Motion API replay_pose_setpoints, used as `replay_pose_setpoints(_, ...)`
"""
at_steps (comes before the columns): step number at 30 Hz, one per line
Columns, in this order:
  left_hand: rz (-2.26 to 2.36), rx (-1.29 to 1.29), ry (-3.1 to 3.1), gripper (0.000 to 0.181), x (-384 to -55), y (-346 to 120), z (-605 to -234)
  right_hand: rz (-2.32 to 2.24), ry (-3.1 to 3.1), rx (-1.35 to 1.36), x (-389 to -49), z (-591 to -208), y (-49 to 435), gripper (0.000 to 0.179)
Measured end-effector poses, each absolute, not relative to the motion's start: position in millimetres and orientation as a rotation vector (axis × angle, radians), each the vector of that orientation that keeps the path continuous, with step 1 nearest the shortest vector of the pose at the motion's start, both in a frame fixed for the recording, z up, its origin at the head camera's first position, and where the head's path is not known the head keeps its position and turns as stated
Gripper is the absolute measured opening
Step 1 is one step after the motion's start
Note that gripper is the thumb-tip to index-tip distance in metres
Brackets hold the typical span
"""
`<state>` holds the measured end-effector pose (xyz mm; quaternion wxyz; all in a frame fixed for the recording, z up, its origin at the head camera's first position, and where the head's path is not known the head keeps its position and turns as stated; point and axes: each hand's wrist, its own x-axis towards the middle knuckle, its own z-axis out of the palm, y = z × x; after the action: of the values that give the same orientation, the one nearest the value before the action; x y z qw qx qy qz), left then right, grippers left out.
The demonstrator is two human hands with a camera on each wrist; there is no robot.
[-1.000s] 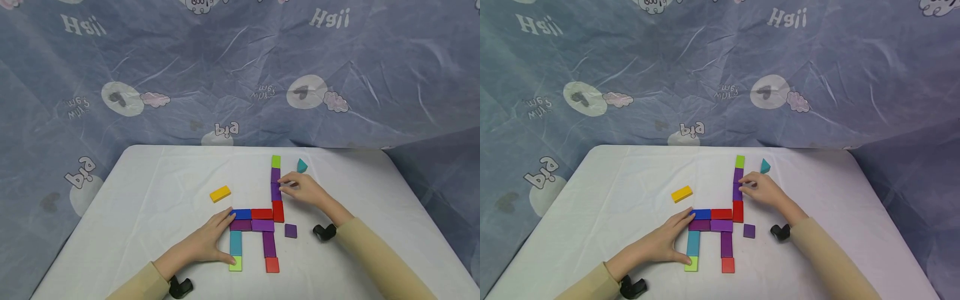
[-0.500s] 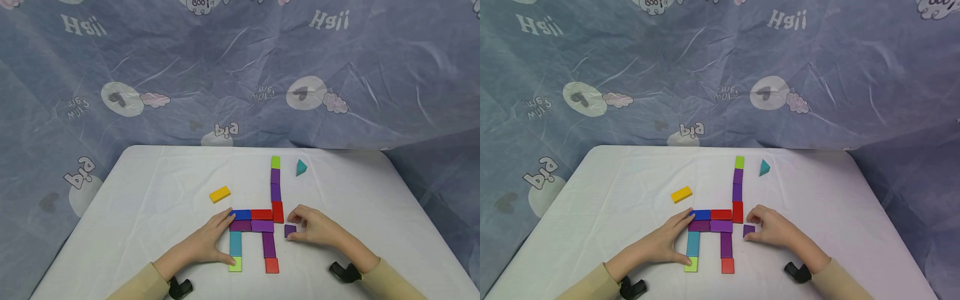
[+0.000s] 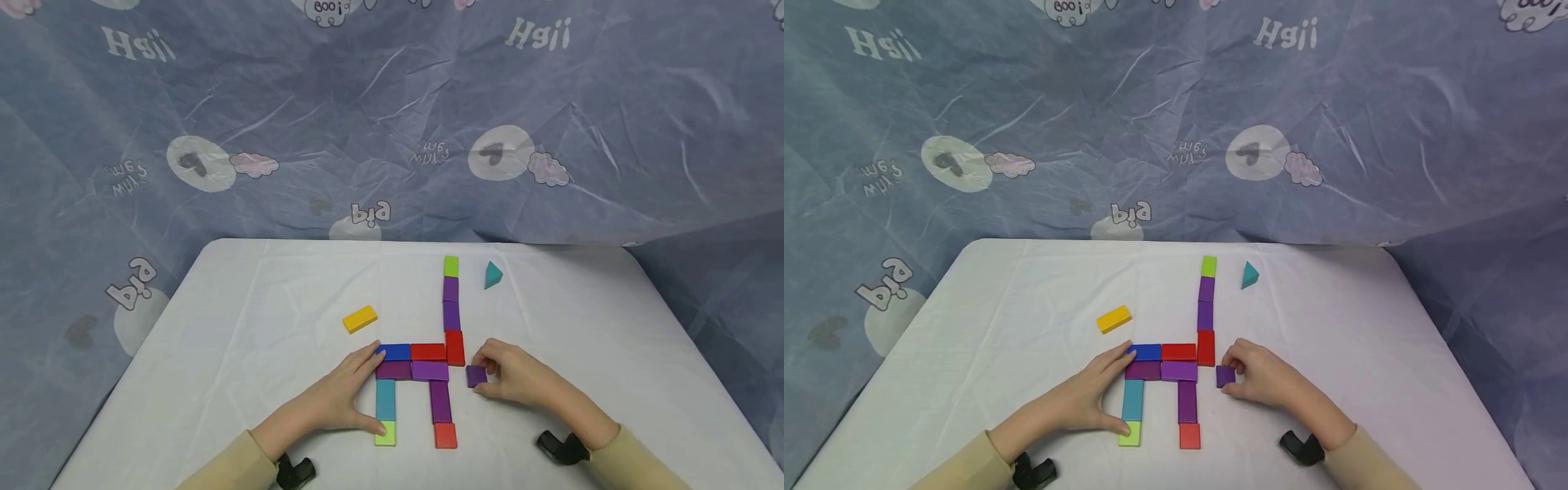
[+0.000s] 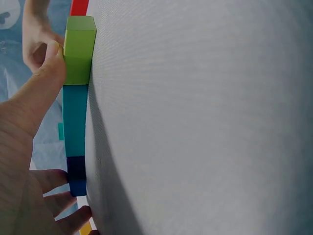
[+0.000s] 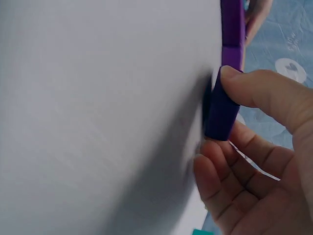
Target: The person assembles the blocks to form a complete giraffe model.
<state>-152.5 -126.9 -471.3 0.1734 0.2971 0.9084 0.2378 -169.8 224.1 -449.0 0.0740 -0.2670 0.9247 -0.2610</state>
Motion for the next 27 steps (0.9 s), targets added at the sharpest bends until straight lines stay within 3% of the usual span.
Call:
replay_pose_setpoints(9, 0.669, 0.816, 2.576, 0.118, -154, -126, -469, -0.856, 2.933, -0.730, -229, -431, 234, 0.027)
replay_pose_setpoints(18, 0.671, 0.818, 2.581, 0.118, -154, -127, -472, -0.842, 3.082, -0.409, -306, -429, 225, 0.036)
replay_pose_setpoints(27, 0.659, 0.817, 2.581, 0.118, -152, -128, -470, -0.797, 3.116, -0.153, -348, -433, 213, 0.043)
